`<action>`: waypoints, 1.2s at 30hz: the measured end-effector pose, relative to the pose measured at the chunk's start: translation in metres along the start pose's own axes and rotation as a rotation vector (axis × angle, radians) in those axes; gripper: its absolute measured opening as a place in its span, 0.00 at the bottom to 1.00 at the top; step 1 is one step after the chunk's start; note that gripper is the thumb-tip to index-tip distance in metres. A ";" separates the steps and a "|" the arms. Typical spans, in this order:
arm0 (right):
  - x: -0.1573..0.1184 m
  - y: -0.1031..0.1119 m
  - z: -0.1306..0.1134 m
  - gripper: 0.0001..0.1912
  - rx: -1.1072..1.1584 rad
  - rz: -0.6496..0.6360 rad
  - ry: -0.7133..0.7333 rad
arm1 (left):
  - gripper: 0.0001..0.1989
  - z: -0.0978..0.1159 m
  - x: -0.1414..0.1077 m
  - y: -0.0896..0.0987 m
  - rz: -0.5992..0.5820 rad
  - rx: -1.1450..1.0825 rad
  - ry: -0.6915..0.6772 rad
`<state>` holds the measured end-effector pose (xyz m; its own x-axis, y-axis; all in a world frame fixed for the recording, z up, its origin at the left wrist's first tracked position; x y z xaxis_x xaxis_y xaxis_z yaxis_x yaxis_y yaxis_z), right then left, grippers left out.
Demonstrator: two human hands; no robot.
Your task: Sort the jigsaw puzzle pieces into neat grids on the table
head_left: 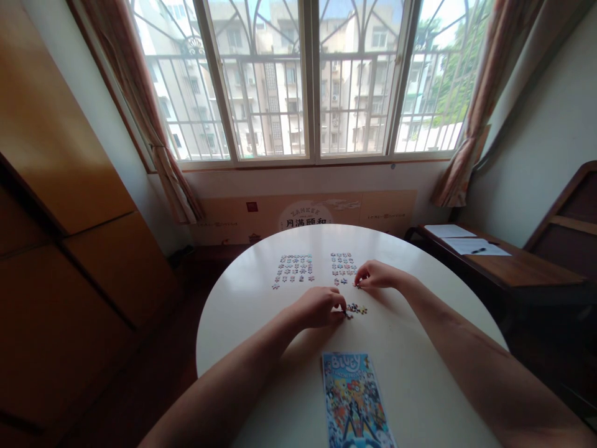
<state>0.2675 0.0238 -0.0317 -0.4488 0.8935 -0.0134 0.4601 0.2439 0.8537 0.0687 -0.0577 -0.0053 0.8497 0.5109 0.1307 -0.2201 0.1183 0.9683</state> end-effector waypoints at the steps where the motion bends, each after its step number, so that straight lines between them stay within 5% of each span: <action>1: 0.000 0.000 0.000 0.15 0.000 -0.001 -0.004 | 0.09 0.000 0.000 0.000 0.001 0.000 -0.001; 36: 0.004 -0.006 0.006 0.15 0.041 0.008 -0.043 | 0.09 -0.003 0.000 -0.003 -0.018 -0.032 0.034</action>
Point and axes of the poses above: each hand's wrist, its own x-axis towards the middle knuckle, its own y-axis out of the back of the hand, z = x × y, the point moved 5 cm from there along x, towards the middle knuckle, and after that the axes turned 2 degrees about -y, right-handed, at the moved point
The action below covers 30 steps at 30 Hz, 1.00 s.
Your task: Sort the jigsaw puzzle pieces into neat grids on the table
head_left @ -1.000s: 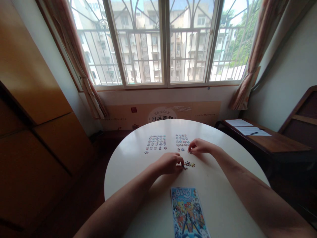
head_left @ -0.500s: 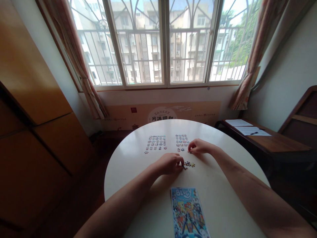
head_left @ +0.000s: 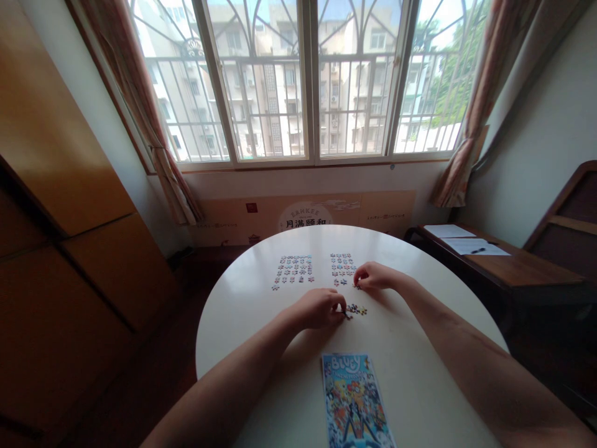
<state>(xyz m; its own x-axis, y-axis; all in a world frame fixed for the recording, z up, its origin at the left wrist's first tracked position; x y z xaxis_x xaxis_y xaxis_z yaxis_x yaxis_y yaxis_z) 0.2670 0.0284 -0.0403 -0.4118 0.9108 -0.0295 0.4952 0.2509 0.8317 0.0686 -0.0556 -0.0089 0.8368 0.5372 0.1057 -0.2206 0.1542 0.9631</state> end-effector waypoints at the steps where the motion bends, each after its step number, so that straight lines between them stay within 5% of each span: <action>1: 0.001 -0.001 0.001 0.15 0.001 -0.001 -0.002 | 0.09 0.000 0.000 0.000 -0.003 0.000 0.002; 30: 0.004 -0.006 0.005 0.14 0.018 0.011 0.030 | 0.09 -0.002 0.001 0.000 0.012 -0.062 0.018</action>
Point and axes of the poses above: each hand's wrist, its own x-axis towards the middle knuckle, its own y-axis out of the back of the hand, z = x × y, the point moved 5 cm from there along x, towards the middle knuckle, and after that the axes turned 2 degrees about -y, right-handed, at the moved point
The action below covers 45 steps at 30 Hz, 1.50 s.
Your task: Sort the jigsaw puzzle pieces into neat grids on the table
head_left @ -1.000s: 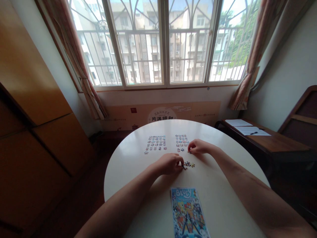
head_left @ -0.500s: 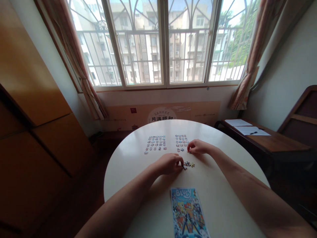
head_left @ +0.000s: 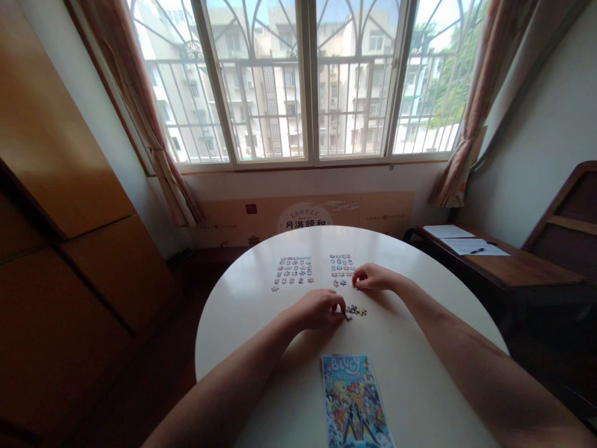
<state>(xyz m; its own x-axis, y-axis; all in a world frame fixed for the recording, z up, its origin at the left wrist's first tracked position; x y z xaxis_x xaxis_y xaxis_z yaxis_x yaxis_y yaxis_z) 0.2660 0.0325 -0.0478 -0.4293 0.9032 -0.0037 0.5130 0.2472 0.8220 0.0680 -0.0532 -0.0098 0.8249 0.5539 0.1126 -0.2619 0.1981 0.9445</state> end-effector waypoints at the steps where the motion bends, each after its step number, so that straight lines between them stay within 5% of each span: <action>1: 0.000 0.000 0.001 0.14 0.012 -0.004 0.006 | 0.09 0.000 0.000 0.000 0.002 -0.001 0.001; 21: -0.007 0.006 -0.002 0.19 0.153 -0.121 -0.002 | 0.09 -0.002 -0.001 -0.001 0.005 0.015 -0.006; 35: -0.001 0.005 -0.007 0.15 -0.103 0.153 -0.065 | 0.09 -0.001 0.001 -0.001 0.004 0.014 -0.004; 41: -0.001 0.008 -0.001 0.18 -0.054 0.172 -0.058 | 0.08 -0.001 0.001 -0.001 0.000 0.011 -0.012; 45: -0.002 0.006 0.005 0.19 0.101 0.047 -0.027 | 0.08 -0.002 0.000 0.000 0.013 0.001 -0.026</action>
Point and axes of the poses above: each hand's wrist, its own x-axis towards the middle knuckle, its own y-axis out of the back of the hand, z = x × y, the point moved 5 cm from there along x, towards the middle knuckle, and after that the axes turned 2 degrees about -y, right-handed, at the moved point
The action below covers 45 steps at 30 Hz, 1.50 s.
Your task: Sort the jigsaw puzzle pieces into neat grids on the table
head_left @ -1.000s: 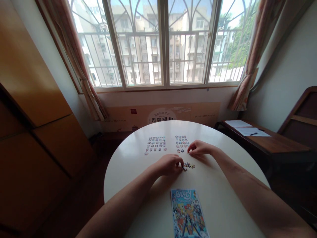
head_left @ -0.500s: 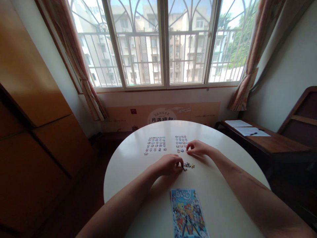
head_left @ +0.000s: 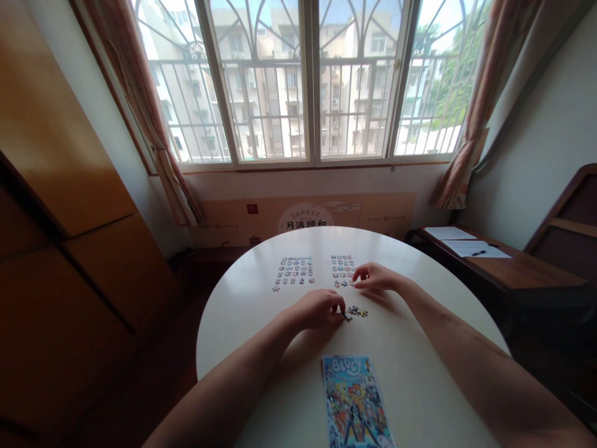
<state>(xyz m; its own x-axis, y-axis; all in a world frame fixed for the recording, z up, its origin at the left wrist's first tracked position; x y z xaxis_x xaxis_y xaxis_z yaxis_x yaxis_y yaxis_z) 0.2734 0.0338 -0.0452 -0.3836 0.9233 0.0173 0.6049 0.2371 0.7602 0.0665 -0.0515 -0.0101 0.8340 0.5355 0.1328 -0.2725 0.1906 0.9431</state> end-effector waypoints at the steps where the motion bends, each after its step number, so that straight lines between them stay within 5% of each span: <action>1: -0.001 -0.002 -0.001 0.19 0.043 -0.060 0.001 | 0.08 -0.001 0.000 0.001 0.002 0.000 -0.002; 12: -0.016 -0.018 -0.049 0.24 0.039 -0.466 0.000 | 0.07 -0.008 -0.003 0.006 -0.003 0.053 -0.002; 21: -0.013 -0.028 -0.052 0.18 -0.087 -0.488 0.059 | 0.08 -0.013 -0.001 0.004 0.010 0.081 0.006; 30: -0.020 -0.028 -0.053 0.20 0.111 -0.605 -0.049 | 0.08 -0.016 -0.002 0.002 0.008 0.088 0.016; 38: -0.032 0.012 -0.035 0.20 0.410 -0.362 -0.077 | 0.08 -0.016 -0.003 0.003 0.001 0.097 0.024; 45: -0.021 0.010 0.003 0.18 0.242 -0.247 -0.184 | 0.08 -0.014 -0.003 0.003 0.005 0.097 0.030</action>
<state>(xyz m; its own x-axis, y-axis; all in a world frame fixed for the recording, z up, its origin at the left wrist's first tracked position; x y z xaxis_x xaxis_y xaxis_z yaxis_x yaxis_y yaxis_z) 0.2896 0.0177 -0.0396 -0.4201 0.8629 -0.2809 0.6656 0.5034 0.5510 0.0565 -0.0408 -0.0123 0.8175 0.5611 0.1296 -0.2274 0.1079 0.9678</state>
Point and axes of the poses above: each hand's wrist, its own x-axis towards the middle knuckle, its own y-axis out of the back of the hand, z = x × y, the point moved 5 cm from there along x, towards the middle knuckle, and after that the axes turned 2 degrees about -y, right-handed, at the moved point
